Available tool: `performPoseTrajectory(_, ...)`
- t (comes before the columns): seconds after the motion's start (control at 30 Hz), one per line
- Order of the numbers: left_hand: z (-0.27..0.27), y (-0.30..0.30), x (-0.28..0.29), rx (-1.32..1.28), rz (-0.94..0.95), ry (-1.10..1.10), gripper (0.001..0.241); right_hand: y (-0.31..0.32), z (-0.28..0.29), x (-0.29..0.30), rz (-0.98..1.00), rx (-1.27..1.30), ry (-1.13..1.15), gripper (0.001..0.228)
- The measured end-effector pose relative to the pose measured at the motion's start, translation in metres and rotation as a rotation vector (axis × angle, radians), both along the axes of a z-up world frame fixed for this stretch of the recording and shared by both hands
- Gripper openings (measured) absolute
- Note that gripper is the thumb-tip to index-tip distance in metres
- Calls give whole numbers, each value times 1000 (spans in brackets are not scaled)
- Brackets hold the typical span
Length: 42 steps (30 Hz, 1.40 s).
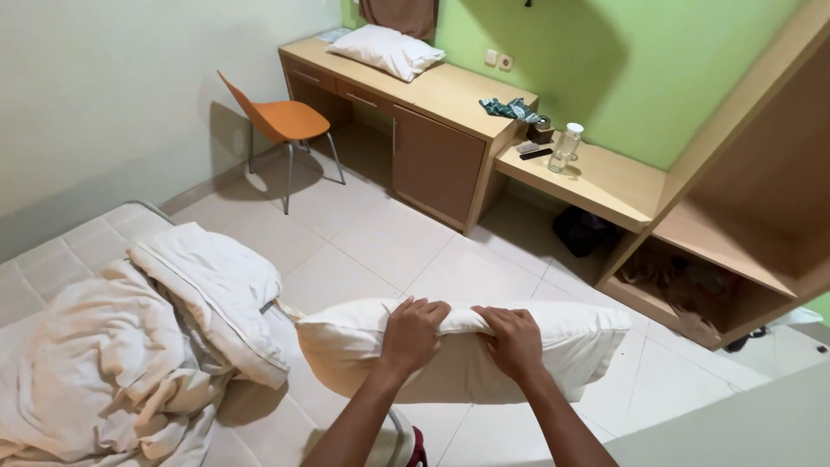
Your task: The person folds a white pillow on a bed and places it on a wooden desk. They repeat this with a second pillow. Finally, they pull an orange chair under the desk.
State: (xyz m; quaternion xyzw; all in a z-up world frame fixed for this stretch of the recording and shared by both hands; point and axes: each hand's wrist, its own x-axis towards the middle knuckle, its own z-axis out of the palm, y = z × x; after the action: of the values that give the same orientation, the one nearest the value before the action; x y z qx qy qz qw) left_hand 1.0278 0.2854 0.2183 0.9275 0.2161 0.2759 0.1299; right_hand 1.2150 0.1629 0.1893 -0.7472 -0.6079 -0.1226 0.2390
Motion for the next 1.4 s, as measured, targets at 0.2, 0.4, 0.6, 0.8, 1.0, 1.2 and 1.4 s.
performPoseTrajectory(0.2,-12,32,41,-5,20,4,41,39,-13,48,27,27,-27,48)
performPoseTrajectory(0.4,-23,87,91,-66,36,-20,44,98,-17,98,34,-21,-2,44)
performPoseTrajectory(0.6,-25,160,136,-92,79,-74,46,179,-14,149,85,-65,19,44)
performPoseTrajectory(0.8,-35,236,173,26,130,-73,43,258,-8,185,146,27,-43,53)
performPoseTrajectory(1.0,-23,293,197,120,162,-97,50,323,4,212,208,142,-102,55)
performPoseTrajectory(1.2,-25,351,230,156,205,-121,51,394,-3,252,247,183,-86,53)
performPoseTrajectory(1.4,-33,433,272,144,267,-134,51,484,-3,295,294,174,-64,54)
